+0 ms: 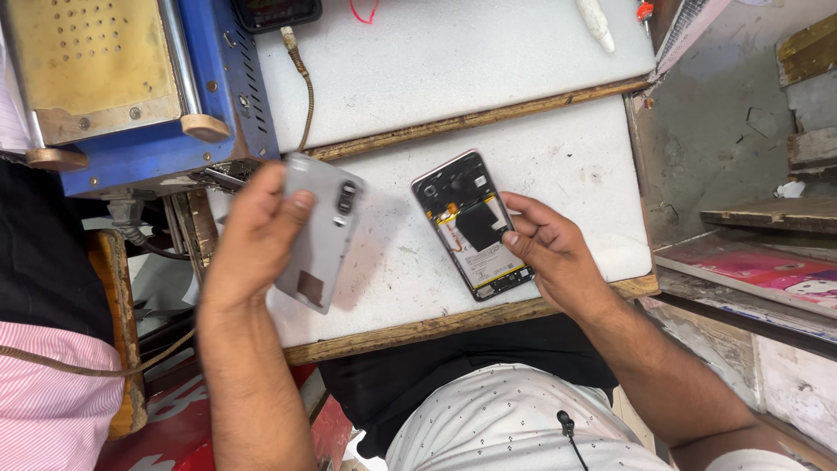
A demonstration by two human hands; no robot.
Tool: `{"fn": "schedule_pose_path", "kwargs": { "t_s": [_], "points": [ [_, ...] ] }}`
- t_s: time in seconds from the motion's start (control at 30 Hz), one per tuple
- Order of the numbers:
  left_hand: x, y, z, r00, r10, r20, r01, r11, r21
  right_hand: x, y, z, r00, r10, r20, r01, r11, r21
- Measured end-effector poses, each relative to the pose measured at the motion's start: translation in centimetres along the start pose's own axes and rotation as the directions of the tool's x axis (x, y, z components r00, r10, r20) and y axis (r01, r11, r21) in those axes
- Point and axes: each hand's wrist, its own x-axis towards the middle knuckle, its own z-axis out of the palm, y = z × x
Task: The person removes the back cover of a pink smartphone using a black prying tool, then uses a red screwdriver to unscrew and detach internal components. The back cover is set aside, and the person continues to manipulate the internal parts of the phone.
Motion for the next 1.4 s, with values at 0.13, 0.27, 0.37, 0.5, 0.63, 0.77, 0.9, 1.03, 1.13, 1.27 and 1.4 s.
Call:
{"fn": "schedule_pose_path", "kwargs": {
  "t_s": [0.13, 0.27, 0.37, 0.5, 0.63, 0.77, 0.9, 1.03, 1.13, 1.27, 1.4],
  "points": [
    [-1.1, 0.7, -1.0, 0.988, 0.15, 0.022, -0.144, 0.972, -0.186, -0.1, -0.2, 0.0, 0.998, -0.007, -0.057, 0.012, 0.997, 0.079],
    [-0.4, 1.3, 1.5, 0.991, 0.1, 0.091, -0.117, 0.971, 0.209, 0.0, -0.5, 0.2, 0.997, 0.024, -0.071, -0.01, 0.981, 0.193],
    [1.0, 1.7, 4.5, 0.972, -0.214, 0.099, 0.113, 0.79, 0.603, 0.2, -1.1, 0.4, 1.0, 0.021, -0.02, -0.015, 0.962, 0.273],
    [-0.9, 2.2, 8.3, 0.885, 0.464, -0.033, -0.261, 0.555, 0.79, 0.2, -1.3, 1.5, 1.0, 0.012, 0.029, -0.02, 0.95, 0.31],
    [-5.1, 1.3, 13.4, 0.835, 0.536, 0.123, -0.467, 0.574, 0.672, -0.7, -0.6, 2.6, 0.996, 0.091, 0.016, -0.088, 0.878, 0.471],
    [-5.2, -0.3, 14.6, 0.842, 0.499, 0.206, -0.497, 0.567, 0.657, -0.9, -0.8, 2.2, 0.999, 0.01, 0.038, -0.025, 0.897, 0.442],
    [-5.0, -1.2, 14.2, 0.847, 0.475, 0.239, -0.486, 0.51, 0.709, -0.1, -2.7, 0.6, 0.903, -0.428, -0.042, 0.384, 0.846, -0.37],
    [-4.1, -1.1, 12.8, 0.832, 0.444, 0.332, -0.531, 0.464, 0.709, 0.5, -5.0, -0.7, 0.845, -0.526, 0.093, 0.284, 0.295, -0.912],
    [-3.1, -1.0, 11.7, 0.822, 0.424, 0.38, -0.556, 0.452, 0.698, 1.1, -5.2, -0.5, 0.901, -0.405, 0.153, 0.267, 0.241, -0.933],
    [-3.1, -1.0, 11.5, 0.817, 0.429, 0.385, -0.564, 0.457, 0.687, 1.2, -5.2, 0.1, 0.874, -0.429, 0.227, 0.295, 0.099, -0.95],
    [-3.9, -0.9, 11.1, 0.825, 0.451, 0.34, -0.545, 0.479, 0.688, 1.4, -5.2, 0.6, 0.858, -0.443, 0.26, 0.297, 0.013, -0.955]
  ]
}}
